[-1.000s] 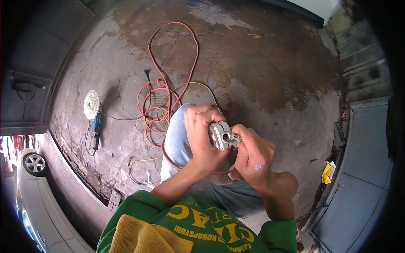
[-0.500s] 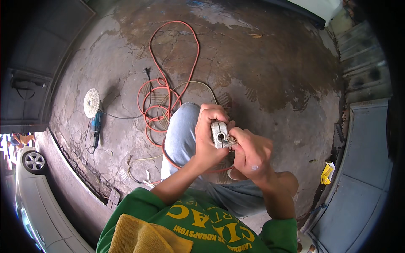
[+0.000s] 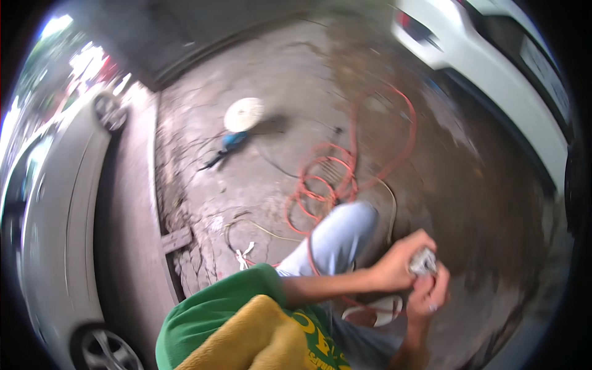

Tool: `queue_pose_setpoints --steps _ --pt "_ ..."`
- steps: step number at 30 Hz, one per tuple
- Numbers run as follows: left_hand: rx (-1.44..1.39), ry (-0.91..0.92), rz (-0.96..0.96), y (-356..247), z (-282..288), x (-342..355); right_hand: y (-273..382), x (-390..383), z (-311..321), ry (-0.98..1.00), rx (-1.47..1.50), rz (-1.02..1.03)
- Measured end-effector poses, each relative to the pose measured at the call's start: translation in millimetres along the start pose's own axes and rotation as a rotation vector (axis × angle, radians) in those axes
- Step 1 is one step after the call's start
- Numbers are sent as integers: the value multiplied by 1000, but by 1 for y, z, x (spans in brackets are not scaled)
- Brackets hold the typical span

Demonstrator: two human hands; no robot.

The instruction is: The person manipulates an electrical extension cord socket and applies adhesive tape to the wire and the casing by hand.

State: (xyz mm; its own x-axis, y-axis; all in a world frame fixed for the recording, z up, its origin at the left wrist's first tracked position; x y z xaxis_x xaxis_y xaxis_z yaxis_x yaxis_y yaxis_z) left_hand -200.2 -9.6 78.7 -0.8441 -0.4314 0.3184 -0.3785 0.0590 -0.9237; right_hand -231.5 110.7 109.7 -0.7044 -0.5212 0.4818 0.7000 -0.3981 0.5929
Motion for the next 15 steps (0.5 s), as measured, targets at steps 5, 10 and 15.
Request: queue_pose_setpoints --steps 5,10,15 --pt "91 -133 8 3 25 -11 -5 11 -27 197 93 -5" --pt "129 -289 69 14 48 -34 -4 11 -61 317 127 105" --pt "107 -288 163 22 61 -39 0 17 -77 429 196 127"
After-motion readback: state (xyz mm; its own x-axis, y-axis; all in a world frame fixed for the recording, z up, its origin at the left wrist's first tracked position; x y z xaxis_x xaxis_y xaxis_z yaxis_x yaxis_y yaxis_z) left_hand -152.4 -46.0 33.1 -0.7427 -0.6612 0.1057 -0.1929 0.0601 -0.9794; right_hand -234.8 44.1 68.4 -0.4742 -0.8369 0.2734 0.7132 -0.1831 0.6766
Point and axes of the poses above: each hand's wrist, its own x-axis towards the middle knuckle, its own z-axis out of the back of the hand, y = z × x, the point moved 6 cm from there along x, towards the middle knuckle, and after that the axes turned 8 degrees about -x, right-handed, at the moved point
